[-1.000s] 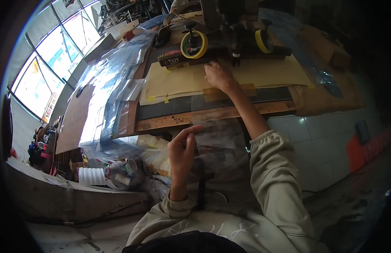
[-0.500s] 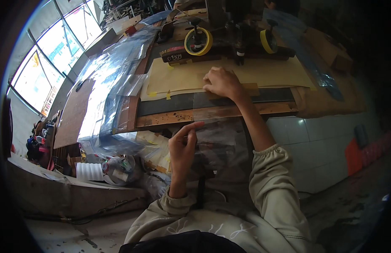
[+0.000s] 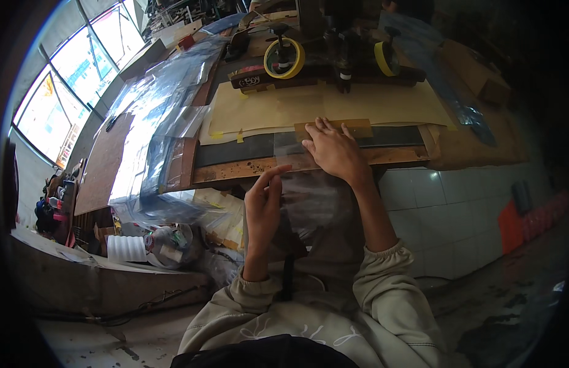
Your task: The person aligns and presses plastic sleeves onto the work surface of a heat sealing machine by hand, positioning the transparent sheets and smoothing them down.
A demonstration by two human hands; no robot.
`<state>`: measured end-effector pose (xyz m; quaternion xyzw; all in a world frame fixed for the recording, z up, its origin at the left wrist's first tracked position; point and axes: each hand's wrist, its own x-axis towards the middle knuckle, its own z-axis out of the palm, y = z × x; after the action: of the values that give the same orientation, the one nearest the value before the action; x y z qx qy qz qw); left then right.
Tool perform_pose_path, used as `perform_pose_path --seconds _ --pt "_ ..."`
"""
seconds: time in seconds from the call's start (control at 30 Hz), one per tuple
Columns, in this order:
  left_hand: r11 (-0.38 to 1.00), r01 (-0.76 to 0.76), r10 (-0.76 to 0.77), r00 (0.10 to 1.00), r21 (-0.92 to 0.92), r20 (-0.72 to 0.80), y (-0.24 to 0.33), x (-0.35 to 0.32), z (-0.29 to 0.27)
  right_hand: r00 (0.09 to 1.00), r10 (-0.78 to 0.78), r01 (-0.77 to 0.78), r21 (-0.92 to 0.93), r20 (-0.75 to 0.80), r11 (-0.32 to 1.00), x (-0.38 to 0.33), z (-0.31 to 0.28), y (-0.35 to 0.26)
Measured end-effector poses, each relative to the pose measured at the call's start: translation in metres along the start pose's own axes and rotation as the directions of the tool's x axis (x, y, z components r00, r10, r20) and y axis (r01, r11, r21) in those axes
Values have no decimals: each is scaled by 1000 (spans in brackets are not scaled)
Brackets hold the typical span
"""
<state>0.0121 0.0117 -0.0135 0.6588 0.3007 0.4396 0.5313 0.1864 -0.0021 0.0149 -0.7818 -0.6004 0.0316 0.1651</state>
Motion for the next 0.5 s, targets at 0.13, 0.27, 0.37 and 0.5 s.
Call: perform_pose_path --seconds 0.13,0.27,0.37,0.5 --pt "1000 10 -10 1000 -7 -15 2 14 2 1000 7 -7 -8 -7 1000 14 3 5" --pt "1000 -4 4 1000 9 -31 -5 23 7 1000 -5 5 2 14 1000 29 6 13" --pt "999 -21 22 999 30 -39 -8 29 11 1000 -17 17 31 4 999 37 8 18" --pt "999 -9 10 999 35 -38 -12 39 10 999 -18 20 57 -31 998 46 12 22"
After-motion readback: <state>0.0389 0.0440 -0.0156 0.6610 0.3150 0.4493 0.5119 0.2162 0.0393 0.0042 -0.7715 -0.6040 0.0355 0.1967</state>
